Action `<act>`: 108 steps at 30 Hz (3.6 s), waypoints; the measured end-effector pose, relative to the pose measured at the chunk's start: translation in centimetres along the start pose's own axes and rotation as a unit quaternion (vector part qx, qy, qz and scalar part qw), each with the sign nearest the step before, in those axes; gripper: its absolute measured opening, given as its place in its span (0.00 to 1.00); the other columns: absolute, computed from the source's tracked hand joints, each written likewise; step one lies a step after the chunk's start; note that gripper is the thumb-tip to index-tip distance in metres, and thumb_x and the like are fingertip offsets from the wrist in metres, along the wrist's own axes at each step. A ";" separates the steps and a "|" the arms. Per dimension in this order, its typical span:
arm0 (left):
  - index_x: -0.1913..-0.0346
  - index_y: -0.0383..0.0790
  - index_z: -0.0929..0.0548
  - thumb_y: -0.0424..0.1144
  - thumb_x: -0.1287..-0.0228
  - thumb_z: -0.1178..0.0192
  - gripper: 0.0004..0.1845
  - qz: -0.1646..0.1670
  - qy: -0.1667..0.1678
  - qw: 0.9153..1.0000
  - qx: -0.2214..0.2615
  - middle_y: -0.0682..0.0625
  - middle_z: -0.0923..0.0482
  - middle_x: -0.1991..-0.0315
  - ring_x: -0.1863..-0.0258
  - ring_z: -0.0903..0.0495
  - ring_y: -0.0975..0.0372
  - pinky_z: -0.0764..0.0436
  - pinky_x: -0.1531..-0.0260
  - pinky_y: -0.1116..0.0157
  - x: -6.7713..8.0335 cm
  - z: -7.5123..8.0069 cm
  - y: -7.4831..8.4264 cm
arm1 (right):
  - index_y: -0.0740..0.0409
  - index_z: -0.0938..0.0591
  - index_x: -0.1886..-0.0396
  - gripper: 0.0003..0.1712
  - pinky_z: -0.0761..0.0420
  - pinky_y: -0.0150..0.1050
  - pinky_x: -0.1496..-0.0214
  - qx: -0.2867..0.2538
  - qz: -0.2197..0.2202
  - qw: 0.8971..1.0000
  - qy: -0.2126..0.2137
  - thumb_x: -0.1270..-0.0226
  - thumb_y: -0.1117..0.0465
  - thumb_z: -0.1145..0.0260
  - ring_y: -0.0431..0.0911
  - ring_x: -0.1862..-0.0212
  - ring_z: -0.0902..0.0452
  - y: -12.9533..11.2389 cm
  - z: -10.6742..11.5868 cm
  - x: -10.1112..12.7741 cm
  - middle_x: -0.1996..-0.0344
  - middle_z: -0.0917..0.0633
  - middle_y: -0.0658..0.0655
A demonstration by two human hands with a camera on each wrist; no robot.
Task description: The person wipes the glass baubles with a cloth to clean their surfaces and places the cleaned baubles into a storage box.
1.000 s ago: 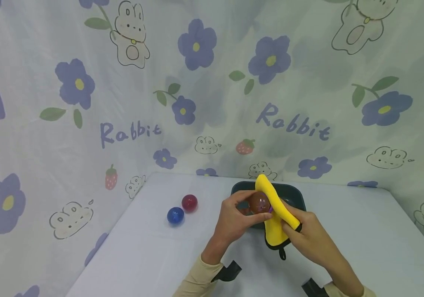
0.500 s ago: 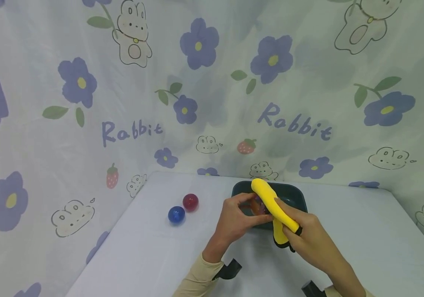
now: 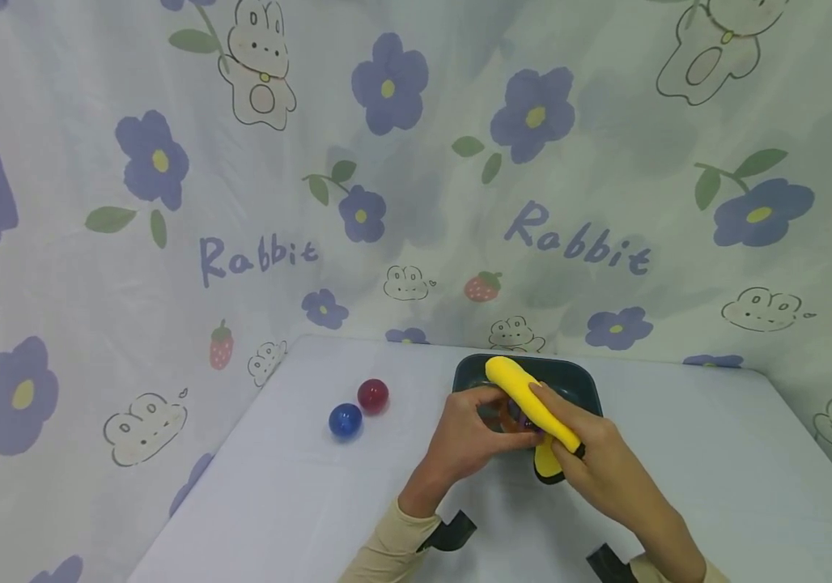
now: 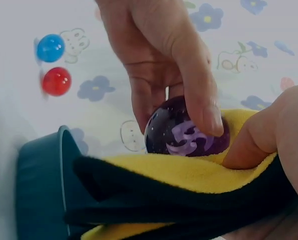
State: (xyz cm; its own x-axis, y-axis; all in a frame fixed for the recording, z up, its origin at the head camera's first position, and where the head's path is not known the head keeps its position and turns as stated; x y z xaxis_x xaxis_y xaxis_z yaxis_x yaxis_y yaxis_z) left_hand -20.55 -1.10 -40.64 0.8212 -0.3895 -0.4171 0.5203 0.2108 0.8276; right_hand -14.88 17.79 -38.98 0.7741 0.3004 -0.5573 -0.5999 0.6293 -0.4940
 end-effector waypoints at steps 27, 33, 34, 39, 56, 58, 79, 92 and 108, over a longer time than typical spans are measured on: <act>0.41 0.51 0.13 0.46 0.45 0.20 0.27 -0.011 0.067 0.996 0.049 0.52 0.11 0.48 0.56 0.15 0.64 0.10 0.60 0.67 0.2 0.7 1.2 | 0.68 0.35 0.23 0.34 0.15 0.34 0.65 -0.178 -0.117 0.976 -0.037 0.26 0.70 0.41 0.41 0.65 0.22 0.7 0.2 -0.1 0.54 0.17 0.64; 0.41 0.50 0.12 0.48 0.44 0.21 0.26 -0.003 0.104 0.993 0.061 0.51 0.12 0.55 0.61 0.19 0.64 0.10 0.64 0.67 0.2 0.8 1.3 | 0.67 0.35 0.23 0.34 0.15 0.33 0.61 -0.177 -0.148 0.972 -0.046 0.26 0.67 0.40 0.43 0.61 0.23 0.4 0.2 -0.1 0.50 0.16 0.64; 0.42 0.51 0.12 0.48 0.44 0.21 0.26 0.000 0.106 0.992 0.063 0.50 0.13 0.56 0.63 0.19 0.63 0.10 0.64 0.66 0.1 0.8 1.2 | 0.68 0.35 0.23 0.34 0.15 0.33 0.61 -0.178 -0.151 0.971 -0.045 0.26 0.67 0.40 0.43 0.61 0.23 0.4 0.2 -0.1 0.50 0.16 0.64; 0.42 0.49 0.13 0.48 0.44 0.21 0.26 0.023 0.109 0.991 0.074 0.50 0.14 0.55 0.59 0.16 0.61 0.10 0.55 0.62 0.1 0.8 1.0 | 0.71 0.34 0.24 0.33 0.13 0.32 0.61 -0.176 -0.137 0.974 -0.038 0.26 0.68 0.39 0.40 0.62 0.21 0.4 0.2 0.0 0.48 0.16 0.67; 0.39 0.45 0.14 0.54 0.46 0.21 0.32 0.081 0.060 0.995 0.017 0.53 0.12 0.46 0.50 0.15 0.62 0.12 0.48 0.60 -0.1 1.2 0.2 | 0.62 0.28 0.25 0.33 0.18 0.32 0.70 -0.124 -0.094 0.988 -0.002 0.30 0.74 0.39 0.38 0.70 0.24 -0.4 0.5 0.2 0.53 0.13 0.64; 0.39 0.46 0.14 0.53 0.45 0.21 0.31 0.087 0.053 0.995 0.009 0.53 0.11 0.46 0.50 0.15 0.62 0.12 0.50 0.62 -0.1 1.2 0.1 | 0.61 0.28 0.25 0.34 0.20 0.31 0.71 -0.111 -0.086 0.990 0.000 0.31 0.75 0.39 0.37 0.71 0.26 -0.4 0.4 0.1 0.55 0.13 0.62; 0.46 0.48 0.10 0.49 0.43 0.22 0.22 0.033 -0.012 0.999 0.023 0.55 0.09 0.55 0.56 0.13 0.69 0.12 0.55 0.68 0.2 0.7 1.0 | 0.57 0.29 0.23 0.39 0.19 0.29 0.66 -0.068 -0.034 0.997 -0.007 0.34 0.79 0.40 0.34 0.68 0.25 0.6 0.1 -0.1 0.42 0.14 0.65; 0.37 0.47 0.14 0.47 0.43 0.21 0.29 0.009 0.026 1.000 0.003 0.49 0.12 0.49 0.50 0.14 0.60 0.10 0.54 0.63 0.5 0.8 1.6 | 0.66 0.33 0.23 0.33 0.19 0.32 0.71 -0.163 -0.093 0.982 -0.018 0.27 0.73 0.42 0.39 0.73 0.27 1.2 -0.2 -0.1 0.63 0.18 0.59; 0.41 0.50 0.12 0.48 0.45 0.20 0.27 -0.019 0.108 0.993 0.038 0.51 0.11 0.56 0.57 0.15 0.64 0.09 0.59 0.60 0.3 0.5 1.1 | 0.66 0.33 0.23 0.33 0.16 0.34 0.66 -0.162 -0.146 0.976 -0.023 0.27 0.69 0.40 0.43 0.65 0.23 0.3 -0.2 -0.2 0.59 0.18 0.60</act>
State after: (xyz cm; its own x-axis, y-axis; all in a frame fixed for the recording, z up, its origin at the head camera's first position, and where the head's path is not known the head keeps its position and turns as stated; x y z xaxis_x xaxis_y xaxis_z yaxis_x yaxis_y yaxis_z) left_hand -19.85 -1.43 -39.65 0.8366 -0.1936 -0.5124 0.5394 0.1280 0.8323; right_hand -15.25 17.80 -39.17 0.9252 0.1791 -0.3346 -0.3795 0.4359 -0.8161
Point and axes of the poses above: each hand's wrist, its own x-axis away from the middle knuckle, its own z-axis out of the back of the hand, y = z × x, the point moved 2 cm from there along -x, towards the middle knuckle
